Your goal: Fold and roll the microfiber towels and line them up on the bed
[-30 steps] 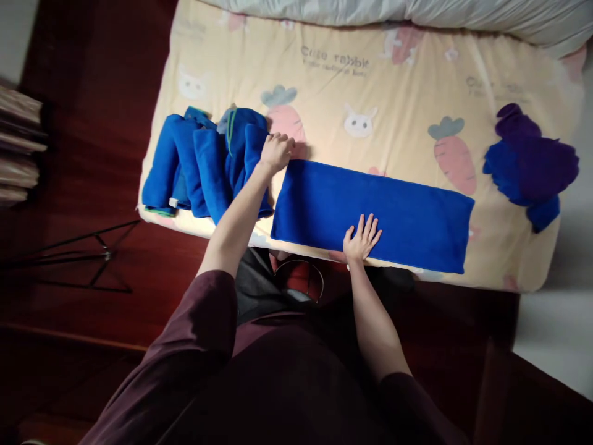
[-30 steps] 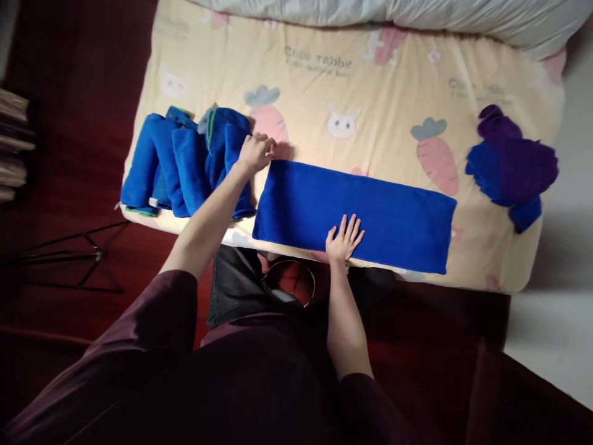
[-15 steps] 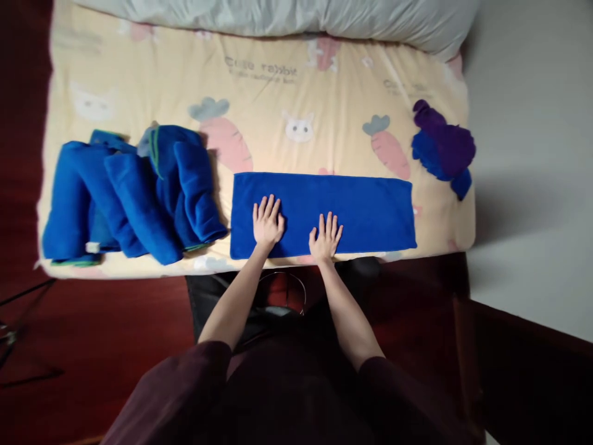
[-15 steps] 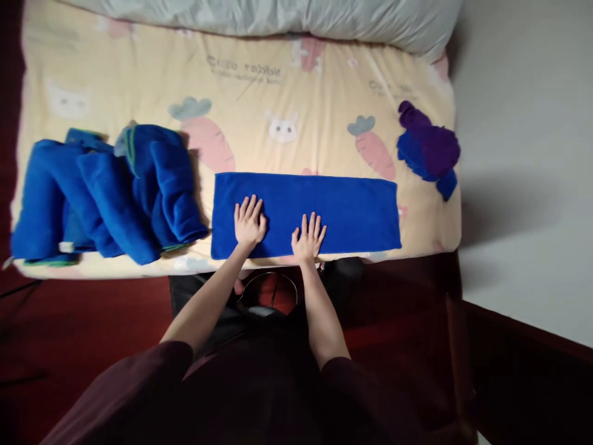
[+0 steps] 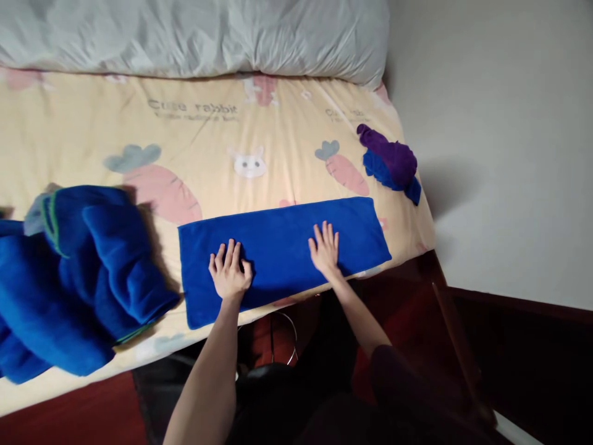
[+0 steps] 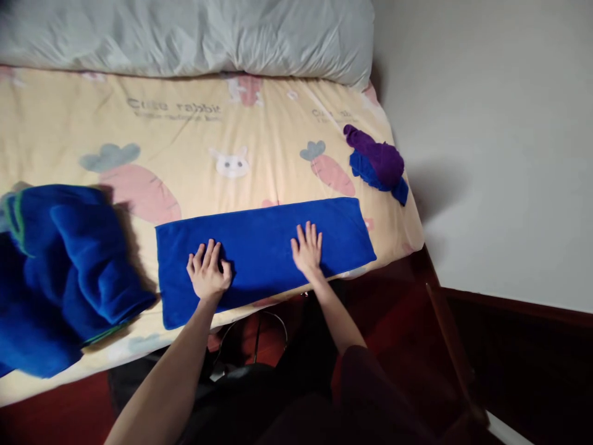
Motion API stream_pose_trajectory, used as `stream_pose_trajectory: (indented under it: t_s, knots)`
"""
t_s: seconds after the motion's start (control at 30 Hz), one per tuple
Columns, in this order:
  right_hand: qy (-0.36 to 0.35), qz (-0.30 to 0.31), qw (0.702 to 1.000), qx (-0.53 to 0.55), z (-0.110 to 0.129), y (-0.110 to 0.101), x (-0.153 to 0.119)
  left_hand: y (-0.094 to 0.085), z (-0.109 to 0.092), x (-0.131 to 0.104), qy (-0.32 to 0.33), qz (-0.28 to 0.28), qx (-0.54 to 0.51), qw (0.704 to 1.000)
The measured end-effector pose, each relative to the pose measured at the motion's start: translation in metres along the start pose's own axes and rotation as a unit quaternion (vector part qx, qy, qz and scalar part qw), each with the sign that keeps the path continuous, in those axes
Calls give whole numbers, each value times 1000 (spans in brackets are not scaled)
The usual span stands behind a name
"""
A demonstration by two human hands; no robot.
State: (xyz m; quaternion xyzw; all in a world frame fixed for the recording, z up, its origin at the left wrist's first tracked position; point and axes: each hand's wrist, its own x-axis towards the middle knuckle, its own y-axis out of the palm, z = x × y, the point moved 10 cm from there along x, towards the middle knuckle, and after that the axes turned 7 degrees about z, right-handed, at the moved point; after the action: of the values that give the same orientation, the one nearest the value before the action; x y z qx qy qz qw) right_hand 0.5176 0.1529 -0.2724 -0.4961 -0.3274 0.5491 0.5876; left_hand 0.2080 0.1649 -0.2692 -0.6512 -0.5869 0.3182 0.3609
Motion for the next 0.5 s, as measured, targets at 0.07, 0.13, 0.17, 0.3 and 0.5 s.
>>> stream_pose_trajectory:
  t_s: [0.07, 0.13, 0.17, 0.3, 0.5]
  knots:
    - [40, -28, 999, -9, -48, -20, 29, 0, 0, 0, 0, 1, 0, 1000]
    - [46, -44, 998, -7, -87, -39, 53, 0, 0, 0, 1, -1, 1, 1000]
    - [30, -47, 998, -1, -101, -47, 63, 0, 0, 0, 1, -2, 0, 1000]
    - [18, -113, 993, 31, -155, -89, 92, 2, 2, 0, -7, 3, -15, 1000]
    - [151, -130, 979, 44, -234, -122, 137, 2, 2, 0, -3, -4, -8, 1000]
